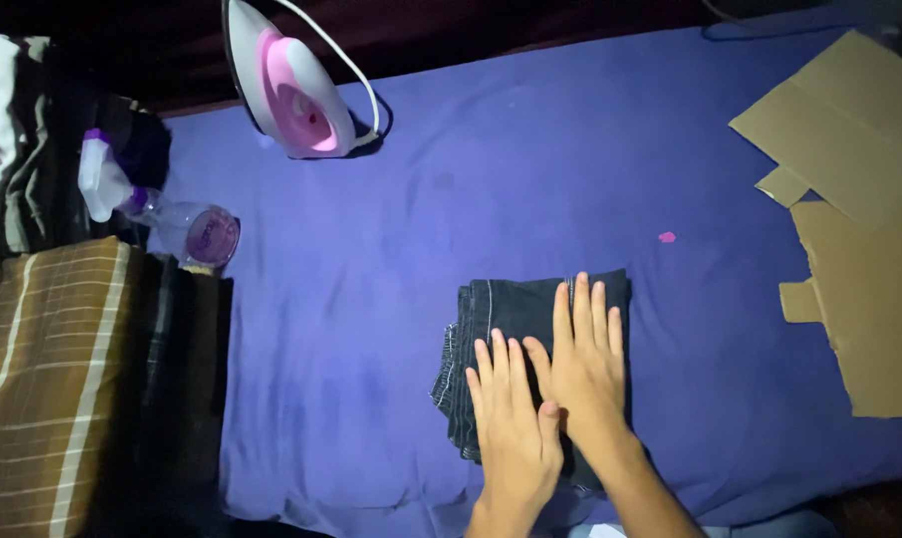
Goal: The person is ironing a pair of denim shorts on a flat surface and then folding them.
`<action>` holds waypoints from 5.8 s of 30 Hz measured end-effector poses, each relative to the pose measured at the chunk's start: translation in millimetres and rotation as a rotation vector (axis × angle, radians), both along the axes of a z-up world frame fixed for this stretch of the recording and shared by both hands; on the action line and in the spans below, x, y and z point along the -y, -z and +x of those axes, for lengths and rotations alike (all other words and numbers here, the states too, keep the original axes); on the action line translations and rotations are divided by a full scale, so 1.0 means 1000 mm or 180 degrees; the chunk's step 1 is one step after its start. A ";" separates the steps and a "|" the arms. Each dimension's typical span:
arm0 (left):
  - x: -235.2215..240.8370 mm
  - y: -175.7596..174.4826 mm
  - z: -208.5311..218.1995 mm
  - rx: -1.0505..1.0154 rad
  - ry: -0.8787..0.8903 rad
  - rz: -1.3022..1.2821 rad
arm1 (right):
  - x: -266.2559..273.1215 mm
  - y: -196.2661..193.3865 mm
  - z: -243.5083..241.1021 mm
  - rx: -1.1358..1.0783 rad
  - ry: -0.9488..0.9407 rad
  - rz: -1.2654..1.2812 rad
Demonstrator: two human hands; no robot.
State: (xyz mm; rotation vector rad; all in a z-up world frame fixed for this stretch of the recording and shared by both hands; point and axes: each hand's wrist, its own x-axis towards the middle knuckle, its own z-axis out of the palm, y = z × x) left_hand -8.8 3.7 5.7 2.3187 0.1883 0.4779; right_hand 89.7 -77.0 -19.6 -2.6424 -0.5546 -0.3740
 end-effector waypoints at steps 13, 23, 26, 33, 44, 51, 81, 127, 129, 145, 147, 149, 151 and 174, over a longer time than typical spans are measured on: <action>0.005 0.016 0.010 -0.0588 0.0055 0.1060 | -0.004 -0.007 0.003 -0.0509 0.0171 -0.0078; 0.003 0.007 0.014 -0.0506 0.0141 0.1215 | 0.000 -0.005 0.001 -0.0407 0.0135 -0.0012; 0.001 -0.009 0.008 -0.0384 0.0225 0.0885 | 0.005 -0.001 -0.005 -0.0375 0.0073 0.0047; -0.023 -0.049 0.059 -0.0542 0.0351 0.1794 | 0.003 0.000 -0.054 0.0184 -0.0402 0.0119; -0.054 -0.023 0.085 -0.0448 0.0735 0.1335 | 0.012 -0.022 -0.061 -0.0456 -0.0132 0.0088; -0.063 -0.023 0.080 -0.0007 0.0733 0.0934 | 0.015 -0.023 -0.063 -0.0398 -0.0095 0.0069; -0.128 -0.128 0.091 0.0150 -0.0041 0.0846 | 0.025 0.003 0.003 -0.3504 0.0429 0.4353; -0.112 -0.012 0.118 -0.0216 -0.0911 0.1055 | -0.075 -0.038 0.087 -0.0356 -0.0757 0.0489; -0.112 -0.015 0.117 -0.0241 -0.0872 0.0881 | -0.075 -0.042 0.086 -0.0375 -0.0723 0.0567; -0.138 -0.017 0.143 -0.0437 -0.1261 0.0489 | -0.107 -0.028 0.131 -0.0608 -0.0520 0.0324; -0.137 -0.018 0.147 -0.0528 -0.1269 0.0410 | -0.105 -0.026 0.134 -0.0592 -0.0580 0.0538; -0.138 -0.019 0.150 -0.0565 -0.1257 0.0375 | -0.104 -0.023 0.136 -0.0664 -0.0602 0.0603; -0.140 -0.021 0.152 -0.0606 -0.1246 0.0347 | -0.105 -0.024 0.137 -0.0742 -0.0626 0.0675; -0.156 0.024 0.141 0.0670 -0.1586 -0.1030 | -0.107 -0.022 0.130 -0.0332 -0.0575 0.0852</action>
